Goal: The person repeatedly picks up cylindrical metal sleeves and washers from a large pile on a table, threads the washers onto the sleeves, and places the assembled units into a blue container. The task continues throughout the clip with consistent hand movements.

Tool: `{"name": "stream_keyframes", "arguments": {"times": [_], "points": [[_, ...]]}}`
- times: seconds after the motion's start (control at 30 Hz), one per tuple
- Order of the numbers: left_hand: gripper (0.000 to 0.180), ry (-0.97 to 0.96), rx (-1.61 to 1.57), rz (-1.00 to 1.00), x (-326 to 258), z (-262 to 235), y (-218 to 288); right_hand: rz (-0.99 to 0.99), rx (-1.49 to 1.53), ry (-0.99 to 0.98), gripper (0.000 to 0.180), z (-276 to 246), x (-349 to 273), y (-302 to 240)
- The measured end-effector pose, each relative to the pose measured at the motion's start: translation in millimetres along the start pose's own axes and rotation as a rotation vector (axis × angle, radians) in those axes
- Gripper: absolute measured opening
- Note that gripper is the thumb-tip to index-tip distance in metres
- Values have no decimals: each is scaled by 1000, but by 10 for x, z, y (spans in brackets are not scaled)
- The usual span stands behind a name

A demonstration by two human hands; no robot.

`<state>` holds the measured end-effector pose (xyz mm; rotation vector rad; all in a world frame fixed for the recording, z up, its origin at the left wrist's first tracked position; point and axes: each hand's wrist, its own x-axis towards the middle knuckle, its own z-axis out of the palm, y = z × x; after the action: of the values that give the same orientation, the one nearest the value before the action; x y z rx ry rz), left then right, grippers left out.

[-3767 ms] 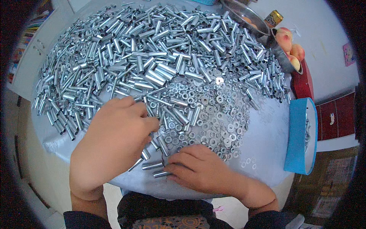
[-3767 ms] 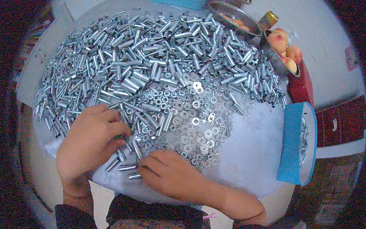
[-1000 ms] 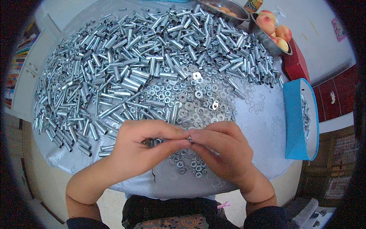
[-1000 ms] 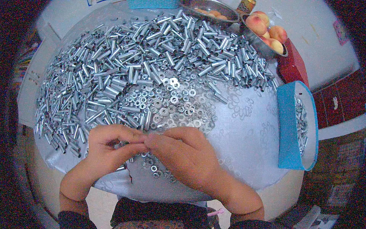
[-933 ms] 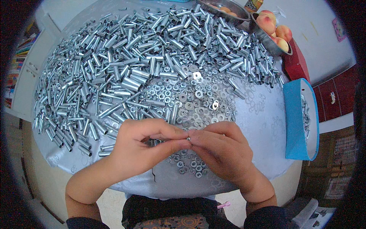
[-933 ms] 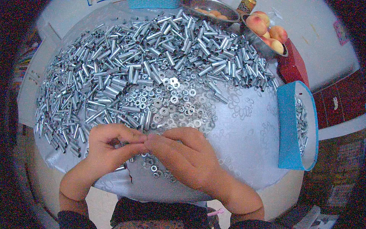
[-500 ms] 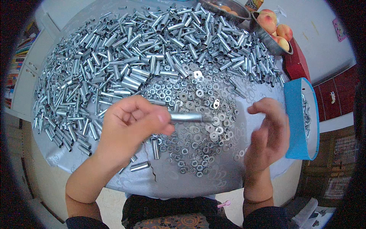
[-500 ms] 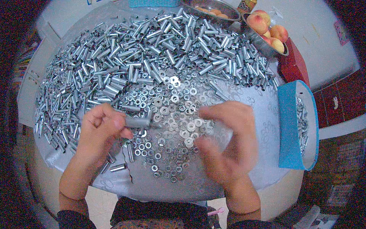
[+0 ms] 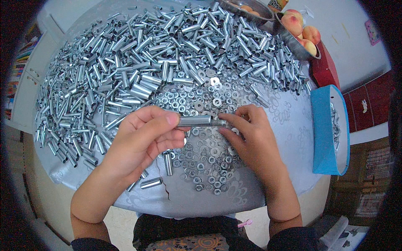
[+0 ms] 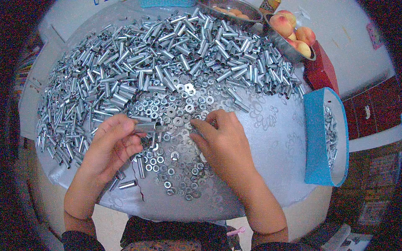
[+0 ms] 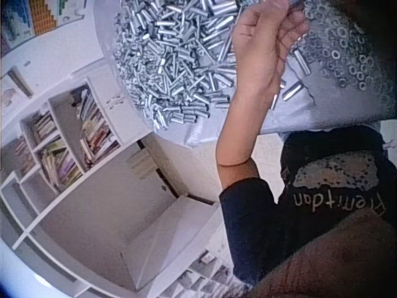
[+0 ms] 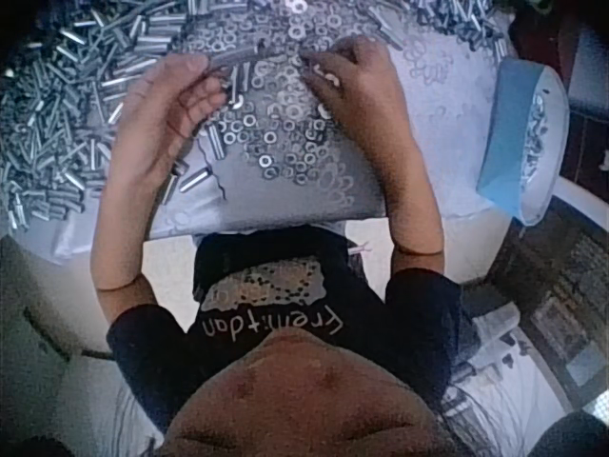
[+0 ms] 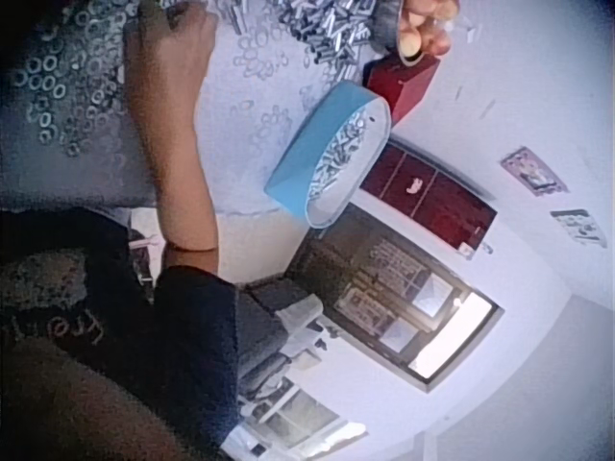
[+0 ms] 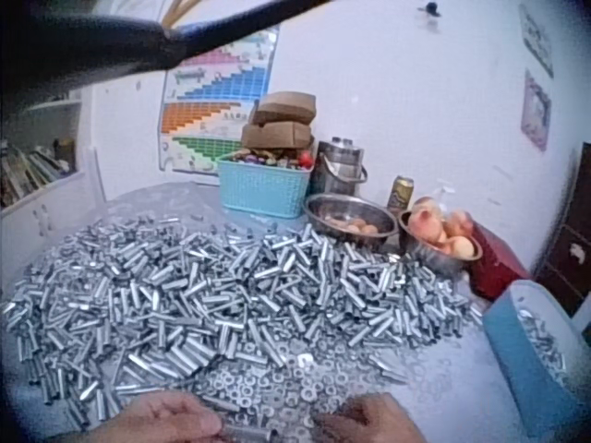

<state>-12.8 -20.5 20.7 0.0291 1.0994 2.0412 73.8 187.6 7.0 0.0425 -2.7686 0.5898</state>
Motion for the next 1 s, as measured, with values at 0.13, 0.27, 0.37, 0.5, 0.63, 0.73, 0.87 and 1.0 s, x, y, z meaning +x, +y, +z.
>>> {"name": "stream_keyframes", "arguments": {"times": [0.13, 0.27, 0.37, 0.5, 0.63, 0.73, 0.87, 1.0], "points": [[10, 4, 6, -12, 4, 4, -7, -33, 13, 29, 23, 62, 25, 11], [12, 10, 31, -7, -10, 3, -22, -16, 26, 31, 22, 77, 35, -3], [13, 22, 43, -9, -18, 22, -22, -17, 39, 16, 21, 78, 34, 10], [14, 2, 43, -15, -5, 8, -29, 12, 15, -26, 25, 59, 33, 4], [14, 11, 64, -5, 6, 13, -41, -17, 17, -39, 23, 56, 37, 44], [13, -6, 74, 4, 35, -13, -60, -29, 20, -55, 21, 42, 33, 68], [12, -5, 63, -2, 35, -10, -52, -22, 3, -59, 20, 32, 38, 65], [13, 28, 83, -23, 31, 0, -55, 21, 82, -16, 23, -56, 65, 52]]}}
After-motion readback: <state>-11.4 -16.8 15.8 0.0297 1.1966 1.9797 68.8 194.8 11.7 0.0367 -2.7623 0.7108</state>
